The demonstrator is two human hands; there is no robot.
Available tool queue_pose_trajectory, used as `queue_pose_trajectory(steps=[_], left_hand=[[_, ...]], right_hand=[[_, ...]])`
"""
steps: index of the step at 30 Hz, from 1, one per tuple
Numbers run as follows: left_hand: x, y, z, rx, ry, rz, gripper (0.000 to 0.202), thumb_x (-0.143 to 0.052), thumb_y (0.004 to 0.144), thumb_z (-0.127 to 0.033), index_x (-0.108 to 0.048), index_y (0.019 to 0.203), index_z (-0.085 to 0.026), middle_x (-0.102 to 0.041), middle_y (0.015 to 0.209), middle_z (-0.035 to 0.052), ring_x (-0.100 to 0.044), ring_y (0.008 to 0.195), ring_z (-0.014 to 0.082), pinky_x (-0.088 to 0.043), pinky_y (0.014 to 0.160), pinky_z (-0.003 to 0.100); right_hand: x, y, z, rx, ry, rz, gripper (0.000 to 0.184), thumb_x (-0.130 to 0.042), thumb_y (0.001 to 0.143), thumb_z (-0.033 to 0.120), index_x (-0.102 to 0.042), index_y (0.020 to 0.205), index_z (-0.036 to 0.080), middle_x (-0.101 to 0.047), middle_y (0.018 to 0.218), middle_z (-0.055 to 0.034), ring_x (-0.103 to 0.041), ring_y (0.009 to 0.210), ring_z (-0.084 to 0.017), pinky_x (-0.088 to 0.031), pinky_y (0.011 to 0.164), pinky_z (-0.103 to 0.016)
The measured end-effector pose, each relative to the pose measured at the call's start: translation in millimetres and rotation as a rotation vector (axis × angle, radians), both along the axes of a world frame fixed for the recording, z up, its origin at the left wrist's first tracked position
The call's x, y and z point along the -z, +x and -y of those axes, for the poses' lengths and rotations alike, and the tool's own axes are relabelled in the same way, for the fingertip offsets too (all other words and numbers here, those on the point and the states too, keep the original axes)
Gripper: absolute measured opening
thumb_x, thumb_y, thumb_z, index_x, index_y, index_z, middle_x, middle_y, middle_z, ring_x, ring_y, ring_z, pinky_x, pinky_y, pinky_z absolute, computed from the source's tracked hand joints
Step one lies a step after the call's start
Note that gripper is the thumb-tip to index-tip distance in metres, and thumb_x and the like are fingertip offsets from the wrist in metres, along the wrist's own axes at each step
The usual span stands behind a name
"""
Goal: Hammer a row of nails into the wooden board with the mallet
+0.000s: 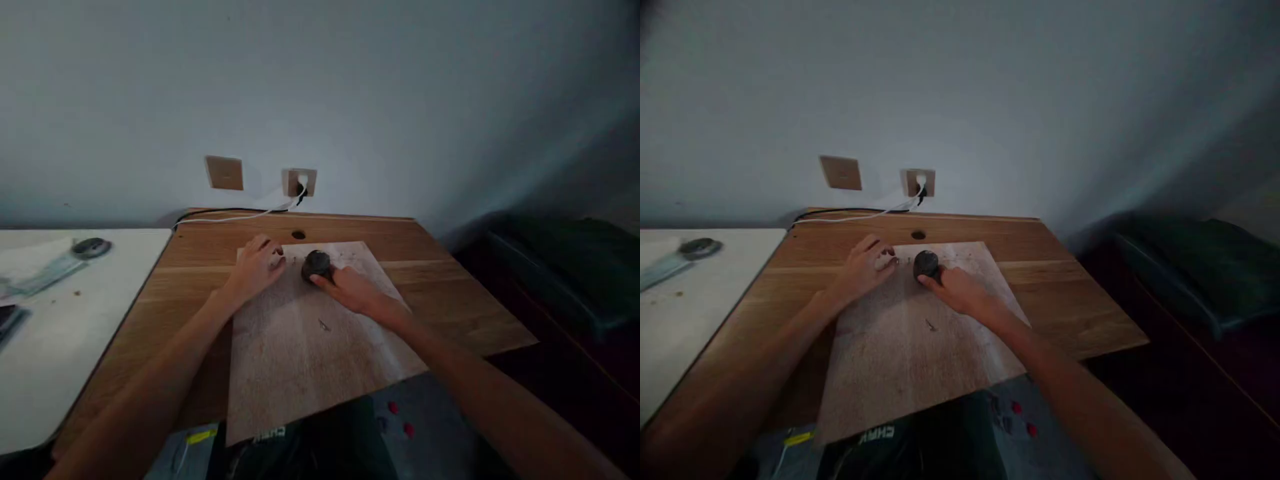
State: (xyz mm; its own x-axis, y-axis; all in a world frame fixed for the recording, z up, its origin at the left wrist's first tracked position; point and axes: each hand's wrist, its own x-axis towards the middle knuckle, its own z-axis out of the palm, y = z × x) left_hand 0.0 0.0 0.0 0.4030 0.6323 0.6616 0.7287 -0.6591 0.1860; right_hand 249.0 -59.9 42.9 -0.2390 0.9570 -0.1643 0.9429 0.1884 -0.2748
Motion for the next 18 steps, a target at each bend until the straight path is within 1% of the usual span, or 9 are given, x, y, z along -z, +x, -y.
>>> queue_pose_trajectory(steps=[2,4,7,9,12,15,18], left_hand=[[-6.7,11.4,22.2,0.199,-0.02,-0.116,0.014,-0.055,0.098,-0.023,-0.068,0.096,-0.018,-0.07,0.09,0.0074,-0.068,0.082,0.0215,-0.057,0.079,0.035],[-11.3,22.2,42.6,0.359,-0.049,-0.214,0.015,-0.055,0.099,-0.023,-0.069,0.095,-0.02,-0.07,0.088,0.0046,-0.068,0.081,0.0201,-0.058,0.081,0.034],[-12.4,34.1,63.7,0.504,-0.11,-0.331,0.01,-0.063,0.095,-0.023,-0.073,0.094,-0.021,-0.072,0.097,0.005,-0.071,0.09,0.0224,-0.058,0.089,0.038],[-10.5,37.2,68.9,0.572,-0.178,-0.318,0.01,-0.066,0.093,-0.02,-0.075,0.095,-0.023,-0.073,0.102,0.0044,-0.072,0.097,0.0229,-0.058,0.094,0.038],[-6.8,37.0,67.5,0.651,-0.257,-0.241,0.013,-0.067,0.093,-0.016,-0.078,0.094,-0.024,-0.075,0.108,0.0025,-0.073,0.102,0.0207,-0.057,0.099,0.036],[-2.8,36.5,65.1,0.672,-0.261,-0.202,0.014,-0.066,0.094,-0.015,-0.077,0.092,-0.024,-0.075,0.109,0.003,-0.072,0.102,0.0203,-0.056,0.099,0.036],[1.3,38.1,65.4,0.665,-0.264,-0.205,0.014,-0.065,0.094,-0.013,-0.075,0.092,-0.023,-0.076,0.105,0.0036,-0.071,0.102,0.0216,-0.056,0.096,0.036]], right_hand=[[0.7,0.5,0.1,-0.004,0.0,-0.001,0.068,-0.03,0.111,0.064,-0.071,0.123,0.011,-0.082,0.108,-0.021,-0.08,0.1,-0.031,-0.053,0.078,-0.031],[1.0,1.0,0.1,-0.007,0.002,-0.004,0.068,-0.027,0.112,0.064,-0.07,0.125,0.012,-0.082,0.108,-0.02,-0.079,0.101,-0.03,-0.053,0.08,-0.031],[1.1,1.5,0.0,-0.013,0.01,-0.011,0.068,-0.028,0.111,0.065,-0.07,0.124,0.014,-0.082,0.11,-0.0187,-0.078,0.107,-0.03,-0.054,0.084,-0.031],[1.3,1.6,0.0,-0.001,0.014,-0.012,0.069,-0.029,0.11,0.068,-0.07,0.123,0.015,-0.082,0.109,-0.0185,-0.078,0.106,-0.031,-0.054,0.082,-0.032],[1.9,1.4,0.0,0.021,0.019,-0.013,0.07,-0.03,0.109,0.07,-0.07,0.125,0.014,-0.082,0.108,-0.0191,-0.079,0.102,-0.031,-0.054,0.08,-0.032],[2.5,1.5,0.4,0.023,0.014,-0.018,0.071,-0.03,0.108,0.071,-0.07,0.124,0.014,-0.082,0.107,-0.0191,-0.079,0.101,-0.031,-0.054,0.079,-0.032],[2.5,1.9,0.8,0.022,0.01,-0.023,0.072,-0.029,0.108,0.071,-0.071,0.122,0.014,-0.082,0.107,-0.0198,-0.08,0.1,-0.032,-0.055,0.079,-0.033]])
